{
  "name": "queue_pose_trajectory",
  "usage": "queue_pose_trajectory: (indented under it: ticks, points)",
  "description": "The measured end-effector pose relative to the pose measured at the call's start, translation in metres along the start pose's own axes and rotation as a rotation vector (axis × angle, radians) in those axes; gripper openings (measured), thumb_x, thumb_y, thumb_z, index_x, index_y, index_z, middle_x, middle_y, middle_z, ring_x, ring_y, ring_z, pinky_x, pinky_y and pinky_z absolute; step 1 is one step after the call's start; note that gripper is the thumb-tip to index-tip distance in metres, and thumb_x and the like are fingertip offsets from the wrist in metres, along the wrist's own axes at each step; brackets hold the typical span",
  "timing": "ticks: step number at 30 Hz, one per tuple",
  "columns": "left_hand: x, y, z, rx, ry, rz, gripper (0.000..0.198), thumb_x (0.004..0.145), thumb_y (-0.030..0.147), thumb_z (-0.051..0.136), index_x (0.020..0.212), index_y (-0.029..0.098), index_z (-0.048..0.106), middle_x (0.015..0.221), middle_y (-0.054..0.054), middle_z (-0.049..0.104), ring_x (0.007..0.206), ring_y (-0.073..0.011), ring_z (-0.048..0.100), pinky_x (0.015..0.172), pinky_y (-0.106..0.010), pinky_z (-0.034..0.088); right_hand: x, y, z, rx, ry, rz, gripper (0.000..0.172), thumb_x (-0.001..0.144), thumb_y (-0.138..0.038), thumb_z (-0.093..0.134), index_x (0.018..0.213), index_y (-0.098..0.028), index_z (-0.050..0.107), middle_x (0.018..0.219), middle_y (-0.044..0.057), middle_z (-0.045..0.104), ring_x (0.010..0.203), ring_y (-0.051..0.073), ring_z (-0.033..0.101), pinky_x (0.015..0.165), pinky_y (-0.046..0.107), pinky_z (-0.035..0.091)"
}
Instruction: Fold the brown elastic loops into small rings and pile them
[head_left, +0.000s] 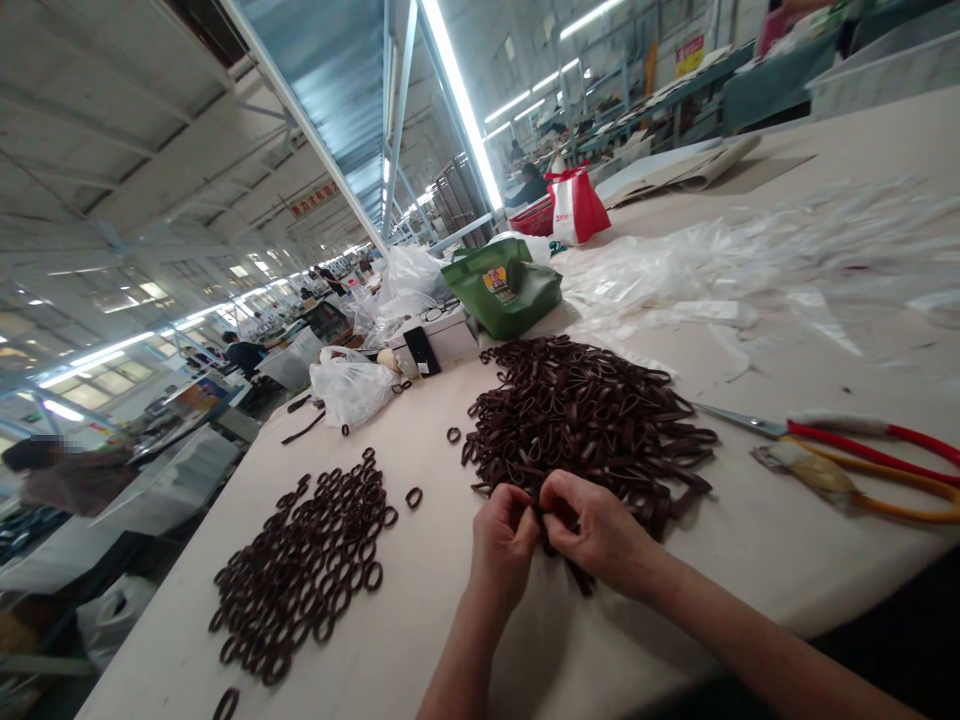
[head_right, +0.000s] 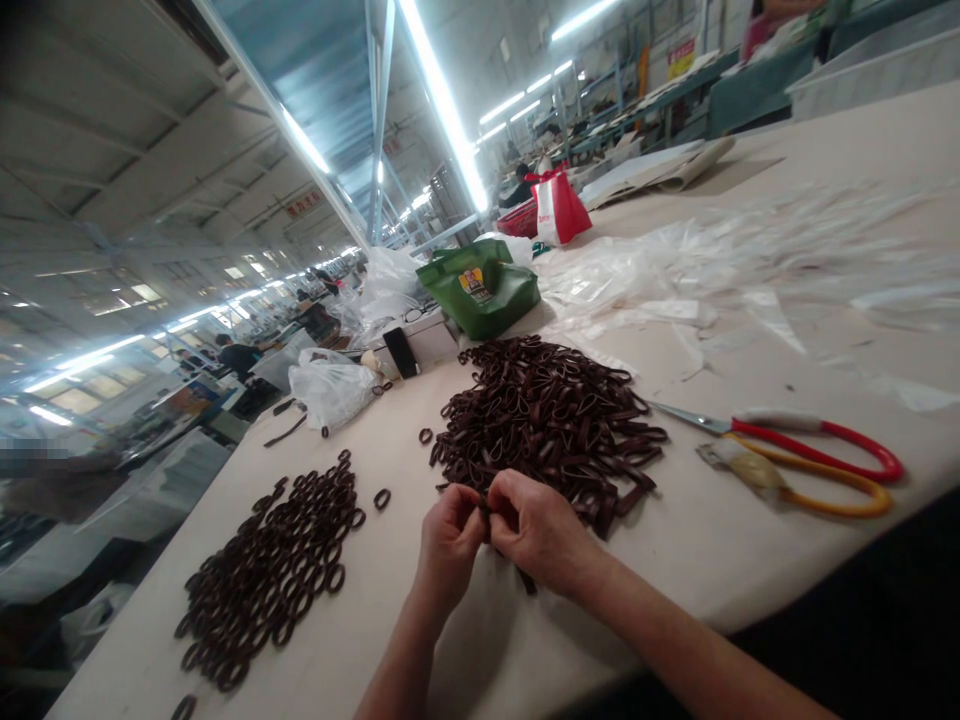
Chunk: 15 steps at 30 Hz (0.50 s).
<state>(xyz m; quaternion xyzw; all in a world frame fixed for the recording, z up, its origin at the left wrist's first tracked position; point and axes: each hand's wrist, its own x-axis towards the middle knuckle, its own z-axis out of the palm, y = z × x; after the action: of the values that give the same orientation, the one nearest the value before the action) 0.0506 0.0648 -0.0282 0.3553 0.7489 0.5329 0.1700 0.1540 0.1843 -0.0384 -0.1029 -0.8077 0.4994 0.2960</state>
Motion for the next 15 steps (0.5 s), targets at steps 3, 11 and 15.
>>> queue_pose_trajectory:
  ticks: [3,11,15]
  points:
    - [-0.0027,-0.0034,0.0036,0.091,0.015,-0.01,0.014,0.082,0.033,0.055,0.08,0.02,0.05,0.06,0.003,0.051,0.054,-0.0115,0.046,0.051,-0.02,0.035,-0.0016,0.0024,0.0034,-0.084,0.052,0.056,0.005,0.076,-0.02,0.05,0.079,-0.022,0.048,0.069,-0.002,0.052,0.063,0.015,0.049,0.061,0.028,0.035]
    - [-0.005,0.0008,0.0061,0.252,0.165,0.088,0.007,0.078,0.026,0.055,0.077,0.021,0.049,0.056,0.005,0.048,0.05,-0.0109,0.045,0.05,-0.02,0.033,0.0003,-0.0009,0.0051,-0.155,0.075,0.146,0.018,0.083,-0.023,0.042,0.09,-0.022,0.059,0.081,0.002,0.064,0.074,0.02,0.06,0.07,0.032,0.04]
    - [-0.002,-0.0003,0.0035,0.264,0.193,0.09,0.009,0.078,0.028,0.055,0.077,0.022,0.049,0.055,0.006,0.049,0.049,-0.0111,0.047,0.049,-0.02,0.034,0.0007,-0.0033,0.0032,-0.083,0.034,0.126,0.012,0.083,-0.026,0.045,0.086,-0.022,0.056,0.072,-0.001,0.06,0.065,0.017,0.057,0.062,0.028,0.041]
